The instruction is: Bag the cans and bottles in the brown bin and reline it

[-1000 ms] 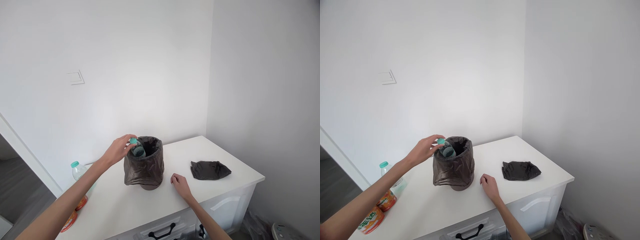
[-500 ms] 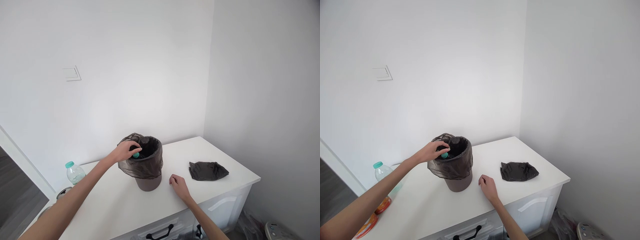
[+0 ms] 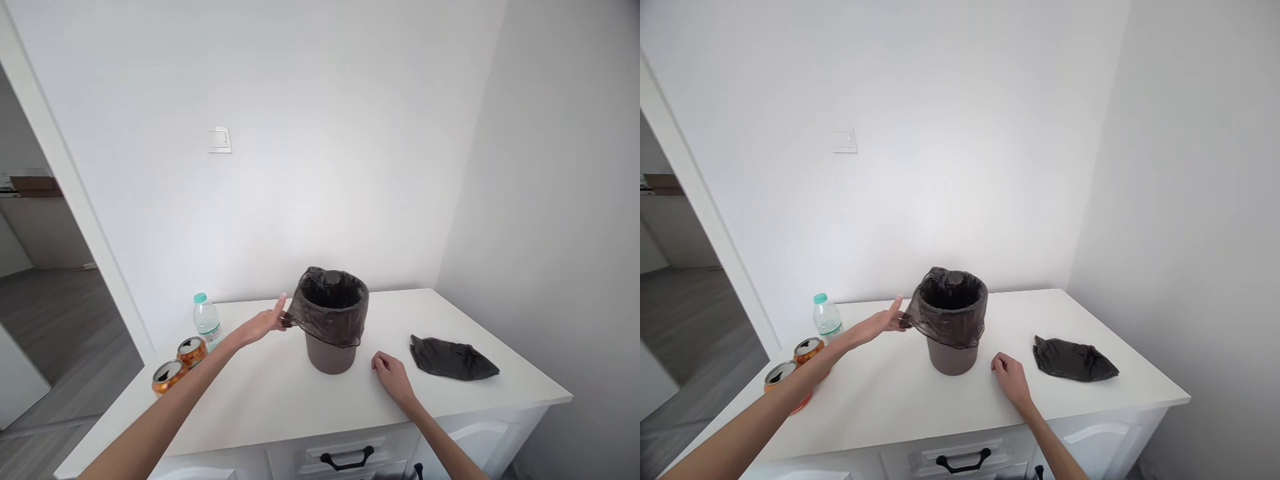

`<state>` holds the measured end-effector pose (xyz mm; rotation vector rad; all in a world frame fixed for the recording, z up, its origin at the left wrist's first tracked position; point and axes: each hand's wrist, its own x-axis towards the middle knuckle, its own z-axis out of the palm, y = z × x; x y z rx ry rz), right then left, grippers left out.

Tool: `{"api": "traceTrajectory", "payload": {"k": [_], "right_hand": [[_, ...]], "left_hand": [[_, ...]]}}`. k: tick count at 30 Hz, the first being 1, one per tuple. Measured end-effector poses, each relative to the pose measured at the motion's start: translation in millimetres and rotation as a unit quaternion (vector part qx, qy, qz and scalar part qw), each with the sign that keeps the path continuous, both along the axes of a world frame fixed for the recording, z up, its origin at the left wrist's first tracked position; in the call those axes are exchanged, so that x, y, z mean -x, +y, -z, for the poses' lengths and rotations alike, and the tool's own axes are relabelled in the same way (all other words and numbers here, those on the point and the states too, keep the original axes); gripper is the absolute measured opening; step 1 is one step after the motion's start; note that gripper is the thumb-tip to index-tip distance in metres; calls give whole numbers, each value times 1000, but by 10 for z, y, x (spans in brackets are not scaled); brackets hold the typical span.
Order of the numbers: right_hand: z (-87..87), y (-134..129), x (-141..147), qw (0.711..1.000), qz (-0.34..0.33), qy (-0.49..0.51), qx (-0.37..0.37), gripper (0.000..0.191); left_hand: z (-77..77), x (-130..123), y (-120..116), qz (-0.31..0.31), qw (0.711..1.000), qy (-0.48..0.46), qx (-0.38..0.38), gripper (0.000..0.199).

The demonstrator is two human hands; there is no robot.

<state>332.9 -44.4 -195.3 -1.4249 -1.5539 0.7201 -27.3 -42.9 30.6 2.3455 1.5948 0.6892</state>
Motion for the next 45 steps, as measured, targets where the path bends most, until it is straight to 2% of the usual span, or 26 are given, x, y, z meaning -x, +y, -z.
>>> {"api": "traceTrajectory", "payload": {"k": [4,8,12,15,18,20,22,24,26,28,30,33,37,41,45], "right_hand": [[41,-36,18,1000,1,-14,4,23],[73,-46,33,1000,4,-24,4,23],[80,-34,46,1000,10,-28,2,24],[75,-21,53,1000,10,-27,2,24],[70,-12,50,1000,9,-25,2,25],[68,-6,43,1000,6,-21,2,25],[63,3,33,1000,2,-16,3,25],[54,14,23,1000,-2,-10,5,25],[39,24,15,1000,-4,-3,7,24],[18,30,9,1000,-6,3,8,24],[-9,34,3,1000,-8,11,8,24],[-50,39,-6,1000,-9,22,4,25],[-86,54,-19,999,-11,35,2,25],[-107,68,-33,999,-10,45,2,26],[-136,72,-37,999,-9,49,1,26]], "left_hand": [[-85,576,-234,-114,985,76,-106,58],[-204,1196,-286,-223,951,108,-182,55],[-212,1575,-242,-274,937,145,-159,49],[-163,1594,-244,-273,940,158,-132,44],[-183,1440,-280,-264,940,172,-131,41],[-314,1269,-322,-259,937,175,-154,41],[-569,1035,-387,-254,928,150,-229,41],[-913,726,-472,-235,905,92,-343,40],[-1261,347,-555,-211,882,21,-420,38],[-1518,-64,-598,-178,873,-37,-452,37],[-1624,-458,-580,-134,879,-78,-450,35],[-1516,-942,-447,-67,906,-114,-401,33],[-1141,-1359,-216,-28,952,-117,-282,35],[-811,-1549,-41,10,984,-99,-149,32],[-674,-1551,45,31,997,-41,-60,27]]}}
